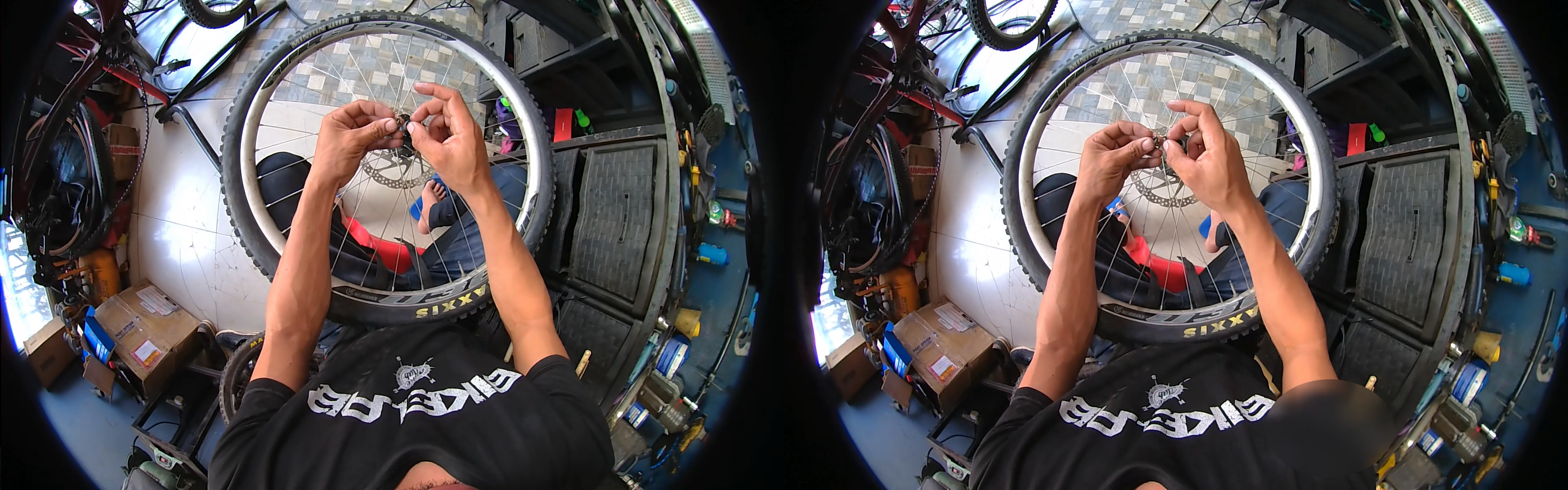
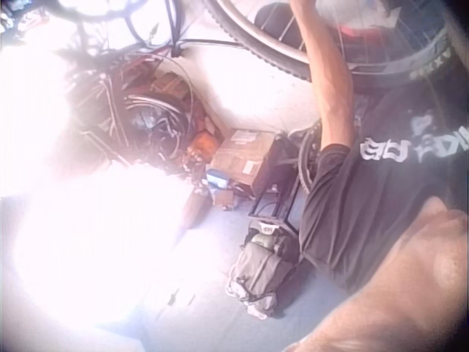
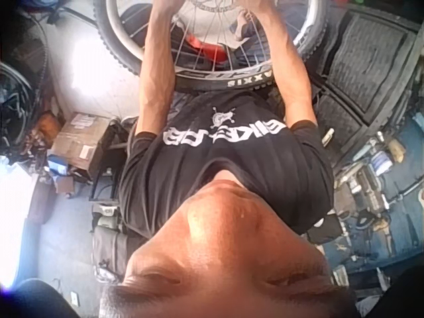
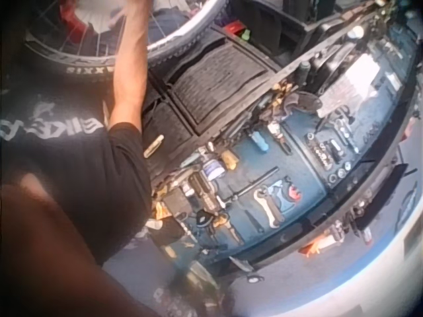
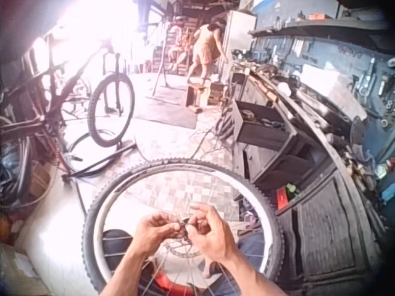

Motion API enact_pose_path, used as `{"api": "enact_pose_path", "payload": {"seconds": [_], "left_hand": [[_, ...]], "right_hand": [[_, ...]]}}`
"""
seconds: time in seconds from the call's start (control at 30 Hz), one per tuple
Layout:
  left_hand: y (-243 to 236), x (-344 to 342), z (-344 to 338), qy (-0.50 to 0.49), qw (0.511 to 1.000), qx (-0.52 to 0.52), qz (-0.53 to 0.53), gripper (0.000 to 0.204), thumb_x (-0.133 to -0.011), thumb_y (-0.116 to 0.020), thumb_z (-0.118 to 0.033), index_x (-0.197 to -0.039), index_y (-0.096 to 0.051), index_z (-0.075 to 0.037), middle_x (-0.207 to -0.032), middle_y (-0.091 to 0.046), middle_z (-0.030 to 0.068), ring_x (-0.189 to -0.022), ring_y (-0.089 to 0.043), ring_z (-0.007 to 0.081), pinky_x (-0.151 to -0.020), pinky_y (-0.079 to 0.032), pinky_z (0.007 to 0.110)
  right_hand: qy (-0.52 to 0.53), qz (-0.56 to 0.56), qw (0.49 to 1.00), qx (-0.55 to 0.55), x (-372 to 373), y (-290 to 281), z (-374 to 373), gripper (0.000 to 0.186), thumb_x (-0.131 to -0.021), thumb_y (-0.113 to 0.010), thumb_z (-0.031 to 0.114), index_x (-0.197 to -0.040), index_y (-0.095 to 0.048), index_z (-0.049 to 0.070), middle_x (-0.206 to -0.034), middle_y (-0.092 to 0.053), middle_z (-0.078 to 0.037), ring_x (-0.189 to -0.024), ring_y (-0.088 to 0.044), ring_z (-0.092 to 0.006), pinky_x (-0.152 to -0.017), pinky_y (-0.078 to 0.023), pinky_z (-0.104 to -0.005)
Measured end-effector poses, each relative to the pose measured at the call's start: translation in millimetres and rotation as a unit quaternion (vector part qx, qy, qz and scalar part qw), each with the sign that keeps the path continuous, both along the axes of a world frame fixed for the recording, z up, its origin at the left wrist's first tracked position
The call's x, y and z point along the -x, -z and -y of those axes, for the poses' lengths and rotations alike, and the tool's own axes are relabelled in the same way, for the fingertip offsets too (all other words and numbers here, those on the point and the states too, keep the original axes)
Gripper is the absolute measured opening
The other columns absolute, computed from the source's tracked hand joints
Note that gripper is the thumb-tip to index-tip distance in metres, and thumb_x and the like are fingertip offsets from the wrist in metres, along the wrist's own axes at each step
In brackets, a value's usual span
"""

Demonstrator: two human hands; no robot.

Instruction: The person adjusts the hub of a bicycle wheel resting on their lap, using fingers to manipulate small components and a tool to tighten or loosen parts. They rotate the wheel and continue adjusting the hub mechanism.

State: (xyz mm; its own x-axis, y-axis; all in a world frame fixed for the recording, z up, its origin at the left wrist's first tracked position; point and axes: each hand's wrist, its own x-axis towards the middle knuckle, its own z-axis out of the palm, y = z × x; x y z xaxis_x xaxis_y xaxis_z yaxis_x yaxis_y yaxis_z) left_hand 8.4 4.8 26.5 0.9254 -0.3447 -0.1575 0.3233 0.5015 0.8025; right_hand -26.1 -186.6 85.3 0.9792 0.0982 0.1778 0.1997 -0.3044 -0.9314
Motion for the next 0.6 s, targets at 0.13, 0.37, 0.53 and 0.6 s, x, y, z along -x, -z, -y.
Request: {"api": "enact_pose_path", "payload": {"seconds": [0.13, 0.37, 0.53, 0.6], "left_hand": [[0, 1, -1, 0.010, 1.000, -0.004, 0.008, 0.017, -0.092, -0.080, -0.003, -0.105, -0.071, 0.004, -0.095, -0.076, 0.0121, -0.084, -0.076, 0.0204, -0.079, -0.067, 0.033], [-2, 2, -3, 0.022, 0.999, -0.025, 0.024, 0.019, -0.090, -0.082, -0.004, -0.105, -0.075, 0.004, -0.095, -0.077, 0.0113, -0.082, -0.076, 0.0191, -0.077, -0.065, 0.031], [-2, 2, -3, 0.018, 0.999, -0.035, 0.019, 0.020, -0.090, -0.082, -0.005, -0.106, -0.075, 0.005, -0.095, -0.077, 0.0115, -0.082, -0.076, 0.0194, -0.078, -0.065, 0.031], [-1, 3, -2, 0.015, 0.999, -0.035, 0.017, 0.021, -0.090, -0.082, -0.005, -0.107, -0.074, 0.005, -0.096, -0.077, 0.0118, -0.082, -0.076, 0.0195, -0.078, -0.065, 0.031]], "right_hand": [[-0.031, -0.023, 0.999, 0.017, -10, -6, 4, 0.052, -0.091, -0.071, -0.001, -0.141, -0.056, 0.006, -0.094, -0.062, 0.002, -0.068, -0.049, -0.0013, -0.060, -0.042, -0.0201], [-0.051, -0.047, 0.995, 0.070, -15, -12, 2, 0.051, -0.090, -0.069, -0.002, -0.139, -0.058, 0.007, -0.091, -0.062, 0.002, -0.068, -0.048, -0.0013, -0.060, -0.043, -0.0206], [-0.063, -0.047, 0.993, 0.089, -16, -14, 1, 0.048, -0.089, -0.069, -0.002, -0.136, -0.059, 0.006, -0.088, -0.061, 0.003, -0.065, -0.047, -0.0013, -0.058, -0.042, -0.0212], [-0.061, -0.045, 0.992, 0.096, -16, -14, 0, 0.046, -0.089, -0.069, -0.002, -0.134, -0.059, 0.006, -0.087, -0.061, 0.003, -0.064, -0.046, -0.0011, -0.057, -0.041, -0.0212]]}}
